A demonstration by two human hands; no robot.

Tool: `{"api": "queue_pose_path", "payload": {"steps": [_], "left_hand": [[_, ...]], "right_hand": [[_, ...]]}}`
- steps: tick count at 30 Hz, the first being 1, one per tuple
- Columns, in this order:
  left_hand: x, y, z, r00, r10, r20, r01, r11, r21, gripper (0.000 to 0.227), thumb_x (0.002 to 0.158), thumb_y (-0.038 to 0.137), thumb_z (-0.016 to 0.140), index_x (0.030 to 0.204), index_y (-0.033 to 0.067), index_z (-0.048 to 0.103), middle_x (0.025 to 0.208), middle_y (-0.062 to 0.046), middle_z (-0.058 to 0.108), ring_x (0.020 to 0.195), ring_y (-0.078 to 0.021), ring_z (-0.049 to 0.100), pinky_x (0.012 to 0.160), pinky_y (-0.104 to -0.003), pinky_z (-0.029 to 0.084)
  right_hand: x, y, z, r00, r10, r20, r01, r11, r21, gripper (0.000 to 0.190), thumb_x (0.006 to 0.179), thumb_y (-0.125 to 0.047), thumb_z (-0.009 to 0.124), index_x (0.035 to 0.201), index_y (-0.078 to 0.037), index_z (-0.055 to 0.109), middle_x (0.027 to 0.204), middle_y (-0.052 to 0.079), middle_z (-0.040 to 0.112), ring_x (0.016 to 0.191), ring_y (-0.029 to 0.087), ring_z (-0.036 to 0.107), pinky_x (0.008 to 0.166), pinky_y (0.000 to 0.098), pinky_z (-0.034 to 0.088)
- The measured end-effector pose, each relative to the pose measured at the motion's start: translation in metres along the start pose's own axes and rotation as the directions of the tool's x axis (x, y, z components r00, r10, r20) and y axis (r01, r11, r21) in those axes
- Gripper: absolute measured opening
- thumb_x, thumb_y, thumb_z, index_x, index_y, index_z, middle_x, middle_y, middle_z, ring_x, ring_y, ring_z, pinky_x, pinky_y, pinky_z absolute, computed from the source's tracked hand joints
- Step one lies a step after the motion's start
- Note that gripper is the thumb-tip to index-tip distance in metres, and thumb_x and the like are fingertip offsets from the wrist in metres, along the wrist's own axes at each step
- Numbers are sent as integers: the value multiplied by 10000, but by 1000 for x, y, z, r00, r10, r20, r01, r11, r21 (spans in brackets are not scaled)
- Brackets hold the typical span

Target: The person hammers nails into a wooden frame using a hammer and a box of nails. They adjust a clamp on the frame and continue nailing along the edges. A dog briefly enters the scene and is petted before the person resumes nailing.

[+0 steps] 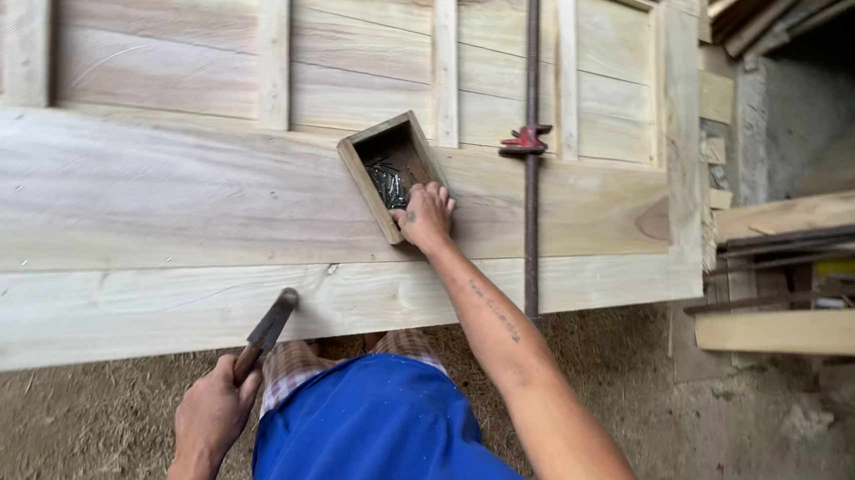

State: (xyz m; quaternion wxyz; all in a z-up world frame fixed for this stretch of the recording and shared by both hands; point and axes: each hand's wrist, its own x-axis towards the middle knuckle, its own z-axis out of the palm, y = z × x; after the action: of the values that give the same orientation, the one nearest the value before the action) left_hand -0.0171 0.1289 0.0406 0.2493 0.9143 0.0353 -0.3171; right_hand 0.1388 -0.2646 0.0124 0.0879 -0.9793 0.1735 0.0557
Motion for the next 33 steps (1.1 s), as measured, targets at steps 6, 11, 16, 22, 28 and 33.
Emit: {"api": "queue_pose_path", "payload": {"steps": [6, 11, 16, 22, 28, 33], "left_hand": [[9, -3, -4, 999, 27, 35, -30, 996, 85, 391, 966, 503, 579, 1100, 143, 650, 893, -197, 770, 899, -412, 740, 796, -539, 565], [12, 7, -16, 998, 33, 45, -38, 993, 116, 385, 961, 493, 581, 1138, 159, 656, 913, -211, 764, 901, -418, 730, 799, -541, 559], [13, 7, -5, 995, -19, 93, 13, 997, 73, 376, 965, 449, 576, 1111, 116, 671, 847, -177, 770, 812, -338, 755, 773, -500, 572], [5, 67, 8, 984, -131, 120, 166, 916, -365, 272, 966, 306, 628, 962, 62, 748, 688, -122, 686, 514, -176, 533, 491, -379, 463], [-13, 191, 12, 962, 193, -195, -272, 773, -573, 368, 889, 304, 773, 1079, -11, 750, 639, -79, 692, 571, -98, 581, 544, -286, 488], [-28, 263, 53, 901, 376, -217, -419, 625, -659, 268, 901, 232, 763, 1023, -7, 754, 731, -14, 737, 657, -47, 608, 583, -267, 512]], "right_hand": [[-6, 16, 9, 997, 5, -80, 8, 987, 163, 214, 820, -300, 808, 913, -114, 762, 1015, 85, 700, 1129, 310, 548, 1008, 495, 387], [1, 21, 12, 989, 64, -130, 1, 894, 449, 172, 896, -240, 770, 988, -96, 757, 907, 105, 746, 876, 310, 712, 786, 461, 549], [24, 35, 10, 990, 143, 4, -76, 504, 860, 140, 936, -140, 714, 1002, -20, 742, 814, 88, 757, 695, 185, 745, 584, 306, 556], [-2, 50, -22, 926, 85, 369, -371, 15, 928, 121, 986, -111, 678, 1030, 0, 700, 843, 78, 729, 719, 161, 737, 597, 264, 582], [-109, 64, -49, 944, -39, 329, -313, 222, 924, 98, 962, -92, 689, 1008, -9, 713, 815, 98, 745, 713, 161, 729, 600, 286, 596], [-185, 119, -59, 960, -135, 246, -213, 222, 952, 130, 956, -117, 714, 1022, -5, 727, 813, 84, 749, 720, 141, 727, 619, 275, 603]]}}
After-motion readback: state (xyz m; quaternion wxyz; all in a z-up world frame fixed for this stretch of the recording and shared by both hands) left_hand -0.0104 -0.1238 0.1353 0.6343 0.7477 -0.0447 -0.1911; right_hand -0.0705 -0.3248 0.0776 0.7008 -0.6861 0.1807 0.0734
